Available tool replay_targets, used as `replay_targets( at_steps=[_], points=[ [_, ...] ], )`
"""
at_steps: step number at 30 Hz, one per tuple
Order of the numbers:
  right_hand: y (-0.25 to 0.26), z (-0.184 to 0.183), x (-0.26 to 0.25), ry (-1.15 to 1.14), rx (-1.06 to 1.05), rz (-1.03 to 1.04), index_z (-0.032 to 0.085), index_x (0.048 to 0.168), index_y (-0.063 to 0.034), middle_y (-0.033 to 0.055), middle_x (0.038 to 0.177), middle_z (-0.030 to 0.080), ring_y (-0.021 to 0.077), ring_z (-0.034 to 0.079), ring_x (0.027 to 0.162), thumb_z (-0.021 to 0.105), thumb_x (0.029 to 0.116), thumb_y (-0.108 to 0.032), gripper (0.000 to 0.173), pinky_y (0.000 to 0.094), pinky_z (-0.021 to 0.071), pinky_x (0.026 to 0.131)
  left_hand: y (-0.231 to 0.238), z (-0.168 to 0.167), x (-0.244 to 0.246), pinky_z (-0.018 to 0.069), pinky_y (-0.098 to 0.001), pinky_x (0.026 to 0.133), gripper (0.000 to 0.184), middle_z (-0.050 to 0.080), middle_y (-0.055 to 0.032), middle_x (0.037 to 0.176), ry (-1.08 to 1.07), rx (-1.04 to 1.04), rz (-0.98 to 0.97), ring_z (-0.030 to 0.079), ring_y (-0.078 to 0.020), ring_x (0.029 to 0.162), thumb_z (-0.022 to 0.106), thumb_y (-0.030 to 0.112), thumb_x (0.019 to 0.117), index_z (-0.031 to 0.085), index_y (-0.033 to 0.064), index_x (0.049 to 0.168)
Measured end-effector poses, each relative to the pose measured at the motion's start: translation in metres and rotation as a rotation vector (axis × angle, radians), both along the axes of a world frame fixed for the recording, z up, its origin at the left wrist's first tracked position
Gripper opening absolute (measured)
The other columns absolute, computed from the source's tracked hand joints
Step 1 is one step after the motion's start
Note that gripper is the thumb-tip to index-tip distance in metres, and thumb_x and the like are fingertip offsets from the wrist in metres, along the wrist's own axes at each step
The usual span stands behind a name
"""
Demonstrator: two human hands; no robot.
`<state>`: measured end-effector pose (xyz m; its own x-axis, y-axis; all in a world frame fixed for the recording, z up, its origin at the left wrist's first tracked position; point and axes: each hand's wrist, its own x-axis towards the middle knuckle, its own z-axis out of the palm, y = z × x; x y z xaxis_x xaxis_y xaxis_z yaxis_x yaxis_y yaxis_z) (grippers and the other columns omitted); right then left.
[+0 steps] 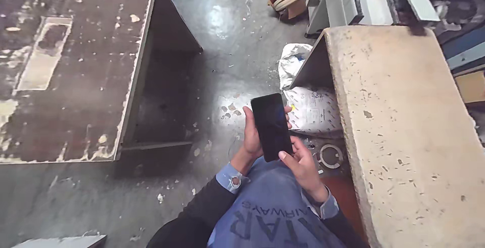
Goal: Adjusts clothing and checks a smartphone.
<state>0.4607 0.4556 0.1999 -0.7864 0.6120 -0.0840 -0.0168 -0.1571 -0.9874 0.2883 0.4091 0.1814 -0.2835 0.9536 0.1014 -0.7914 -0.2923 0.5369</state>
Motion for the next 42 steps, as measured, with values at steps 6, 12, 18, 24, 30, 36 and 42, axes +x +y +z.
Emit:
replay_targets(
  at_steps=[6,12,18,24,30,36,42],
  points=[
    [-0.001,0.001,-0.006,-0.012,-0.04,-0.038,0.055,0.125,0.0089,0.0145,0.104,0.074,0.0199,0.073,0.091,0.066,0.0952,-0.004,0.035,0.0348,0.0635,0.078,0.0,0.003,0.001,0.0577,-0.0424,0.093,0.104,0.066,-0.0142,0.125,0.044,-0.016,0.017,0.068,-0.0242,0.106,0.027,0.092,0.0845,0.058,0.0091,0.138],
    [0.001,0.001,-0.007,-0.003,-0.06,-0.027,0.054,0.124,0.0094,0.014,0.101,0.074,0.0191,0.073,0.085,0.066,0.0953,-0.003,0.033,0.0331,0.0629,0.073,0.0,0.006,0.0,0.0584,-0.0428,0.09,0.098,0.065,-0.0157,0.128,0.052,-0.019,0.031,0.068,-0.0261,0.105,0.024,0.089,0.0883,0.058,0.0107,0.137],
    [-0.001,-0.003,-0.002,-0.093,0.237,-0.152,0.056,0.128,0.0087,0.0126,0.109,0.072,0.015,0.072,0.093,0.063,0.0938,-0.016,0.043,0.0305,0.0625,0.077,-0.003,0.008,0.002,0.0596,-0.0424,0.087,0.096,0.066,-0.0155,0.125,0.027,-0.04,0.027,0.069,-0.0258,0.102,0.025,0.089,0.088,0.058,0.0138,0.137],
    [0.0,-0.006,0.005,-0.122,1.009,-0.235,0.067,0.128,-0.0121,0.0226,0.141,0.054,0.0312,0.052,0.134,0.065,0.0932,-0.053,0.054,0.0458,0.0482,0.108,-0.006,0.01,0.006,0.0599,-0.0449,0.086,0.093,0.066,-0.016,0.123,0.011,-0.113,0.077,0.069,-0.0277,0.103,0.023,0.088,0.0892,0.053,0.0163,0.14],
    [0.007,0.0,-0.002,-0.293,1.116,-0.196,0.059,0.142,-0.017,0.0271,0.152,0.044,0.0411,0.042,0.142,0.056,0.0926,-0.068,0.071,0.0577,0.041,0.111,-0.005,0.006,0.006,0.0601,-0.0467,0.087,0.092,0.065,-0.0177,0.125,-0.015,-0.1,0.057,0.069,-0.0292,0.104,0.025,0.086,0.0907,0.053,0.0142,0.14],
    [0.022,0.007,-0.014,-0.346,1.107,-0.217,0.054,0.149,-0.0194,0.0251,0.158,0.038,0.0412,0.038,0.145,0.051,0.0958,-0.067,0.071,0.0582,0.0389,0.114,-0.011,0.014,0.016,0.0627,-0.0417,0.087,0.079,0.074,-0.0064,0.117,-0.008,-0.19,0.091,0.073,-0.0194,0.105,0.025,0.082,0.0937,0.059,0.0231,0.135],
    [0.026,0.001,-0.014,-0.356,1.108,-0.262,0.048,0.151,-0.0092,0.0256,0.155,0.042,0.0387,0.046,0.139,0.052,0.096,-0.064,0.077,0.0543,0.0443,0.11,-0.011,0.007,0.015,0.062,-0.0436,0.089,0.081,0.073,-0.0095,0.118,-0.001,-0.179,0.094,0.073,-0.0225,0.106,0.03,0.082,0.093,0.057,0.0205,0.138]
  ],
)
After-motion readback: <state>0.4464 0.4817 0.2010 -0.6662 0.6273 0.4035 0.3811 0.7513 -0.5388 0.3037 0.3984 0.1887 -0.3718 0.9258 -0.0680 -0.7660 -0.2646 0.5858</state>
